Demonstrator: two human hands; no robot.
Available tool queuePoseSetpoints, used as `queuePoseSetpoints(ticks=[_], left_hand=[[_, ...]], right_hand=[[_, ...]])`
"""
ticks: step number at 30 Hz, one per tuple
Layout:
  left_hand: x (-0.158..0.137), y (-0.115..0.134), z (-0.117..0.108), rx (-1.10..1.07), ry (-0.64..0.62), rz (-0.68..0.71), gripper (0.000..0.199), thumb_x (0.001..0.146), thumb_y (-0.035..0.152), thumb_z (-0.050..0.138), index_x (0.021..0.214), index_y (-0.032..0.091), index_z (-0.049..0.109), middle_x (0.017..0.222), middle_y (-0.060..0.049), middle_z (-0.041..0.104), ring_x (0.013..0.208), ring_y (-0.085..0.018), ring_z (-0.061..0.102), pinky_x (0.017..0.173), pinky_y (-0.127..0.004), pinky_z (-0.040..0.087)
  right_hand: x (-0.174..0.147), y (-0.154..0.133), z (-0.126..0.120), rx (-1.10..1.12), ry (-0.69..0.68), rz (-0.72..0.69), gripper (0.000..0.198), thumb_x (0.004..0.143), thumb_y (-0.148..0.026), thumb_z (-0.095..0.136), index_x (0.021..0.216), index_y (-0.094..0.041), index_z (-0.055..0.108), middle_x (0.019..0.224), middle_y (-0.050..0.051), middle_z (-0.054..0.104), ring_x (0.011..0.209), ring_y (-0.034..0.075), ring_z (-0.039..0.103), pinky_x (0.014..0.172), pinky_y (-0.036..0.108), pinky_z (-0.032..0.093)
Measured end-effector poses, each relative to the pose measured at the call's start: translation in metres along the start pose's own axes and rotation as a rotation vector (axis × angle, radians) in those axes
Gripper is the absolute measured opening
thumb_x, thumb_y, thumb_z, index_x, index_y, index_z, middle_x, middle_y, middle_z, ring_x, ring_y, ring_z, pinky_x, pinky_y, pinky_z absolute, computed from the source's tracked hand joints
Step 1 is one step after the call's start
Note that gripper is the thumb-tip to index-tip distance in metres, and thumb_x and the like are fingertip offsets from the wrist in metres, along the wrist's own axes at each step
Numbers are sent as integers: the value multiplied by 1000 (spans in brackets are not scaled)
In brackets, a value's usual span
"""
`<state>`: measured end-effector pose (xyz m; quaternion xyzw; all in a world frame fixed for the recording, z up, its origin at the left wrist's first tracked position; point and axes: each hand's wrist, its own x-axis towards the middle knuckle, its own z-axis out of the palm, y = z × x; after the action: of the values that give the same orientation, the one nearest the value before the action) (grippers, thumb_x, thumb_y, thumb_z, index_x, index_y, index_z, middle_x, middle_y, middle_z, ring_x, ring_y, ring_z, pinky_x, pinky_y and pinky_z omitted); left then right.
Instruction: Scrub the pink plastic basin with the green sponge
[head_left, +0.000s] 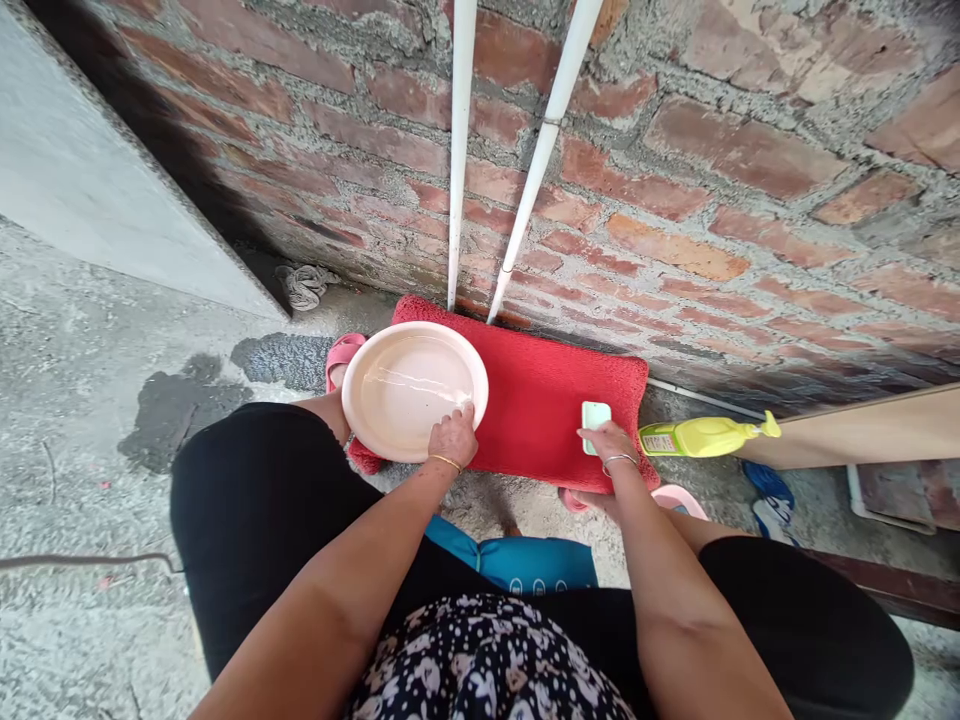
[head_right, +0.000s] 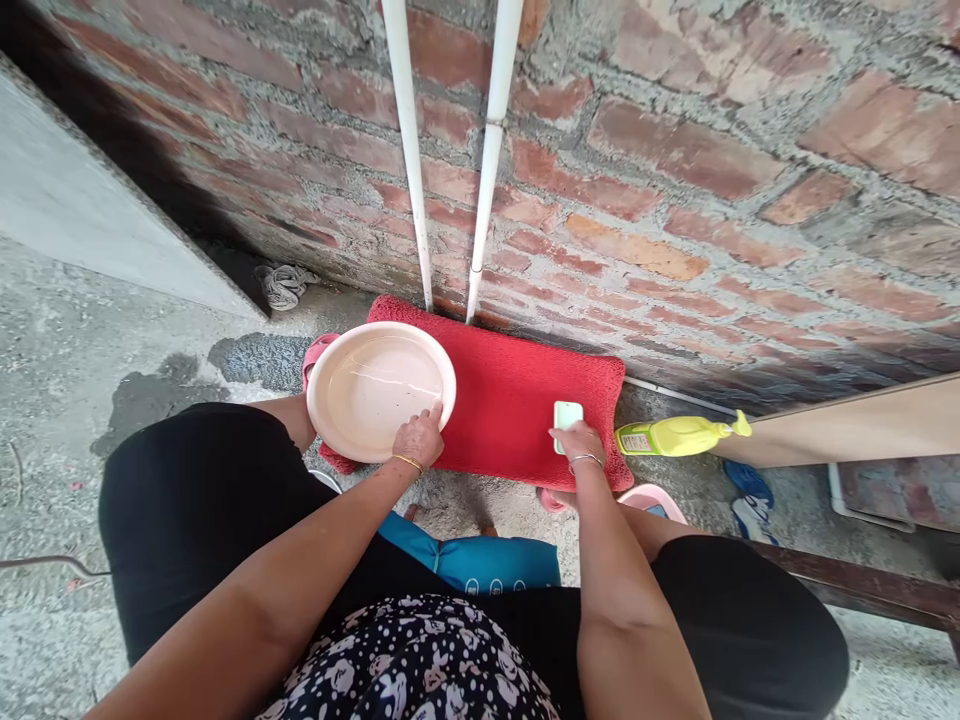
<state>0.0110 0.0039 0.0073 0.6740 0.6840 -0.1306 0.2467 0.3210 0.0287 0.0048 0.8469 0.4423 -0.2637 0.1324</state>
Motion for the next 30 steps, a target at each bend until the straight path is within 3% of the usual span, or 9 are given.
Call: queuePoseSetpoints(ticks=[4,8,11,16,19,22,26,30], left_hand=[[0,0,-1,-4,6,2,60,83,16,30,141,22,20,114,-14,52,99,-23,52,80,-36,44],[0,-1,0,-12,21,20,59,82,15,30,141,21,22,111,-14,53,98,-23,52,79,-36,43],[0,-1,0,-15,18,19,60,83,15,30,141,21,21,111,-14,53,100,-23,52,81,-36,43],[0,-1,0,-25,18,10,58,83,18,32,140,22,22,113,-14,51,100,-23,52,82,-36,43],[1,-1,2,-35,23,10,58,83,19,34,139,21,23,114,-15,51,102,-24,51,82,-36,42],[1,-1,4,-52,37,7,56,83,19,33,138,22,25,112,-14,51,101,-24,51,82,-36,42],[2,-1,5,-66,37,2,55,83,19,34,138,22,26,111,-14,51,100,-24,51,83,-37,41],[2,-1,3,-62,22,8,56,83,16,34,138,22,26,110,-14,52,99,-24,52,82,-37,42]], right_hand=[[3,50,1,48,40,160,51,71,-62,51,95,-18,61,102,16,61,93,30,59,75,38,43],[-2,56,2,77,66,193,48,72,-61,51,93,-19,61,101,15,62,92,31,59,74,39,43],[-8,22,3,64,64,87,46,72,-63,51,88,-21,62,97,12,63,88,28,59,71,36,43],[-29,-83,21,-7,62,-206,43,71,-62,53,92,-25,62,99,6,60,88,21,58,70,29,42],[-43,-138,40,-74,-3,-337,36,76,-52,55,96,-24,62,97,5,60,85,17,58,68,25,40],[-50,-165,51,-100,-71,-383,31,78,-42,57,100,-21,61,93,4,62,84,16,57,67,23,38],[-40,-148,42,-106,-66,-349,35,76,-47,57,99,-22,61,96,5,62,84,17,58,66,25,40],[-15,-84,17,-83,3,-188,46,71,-60,56,99,-24,61,101,7,60,91,22,58,70,29,42]])
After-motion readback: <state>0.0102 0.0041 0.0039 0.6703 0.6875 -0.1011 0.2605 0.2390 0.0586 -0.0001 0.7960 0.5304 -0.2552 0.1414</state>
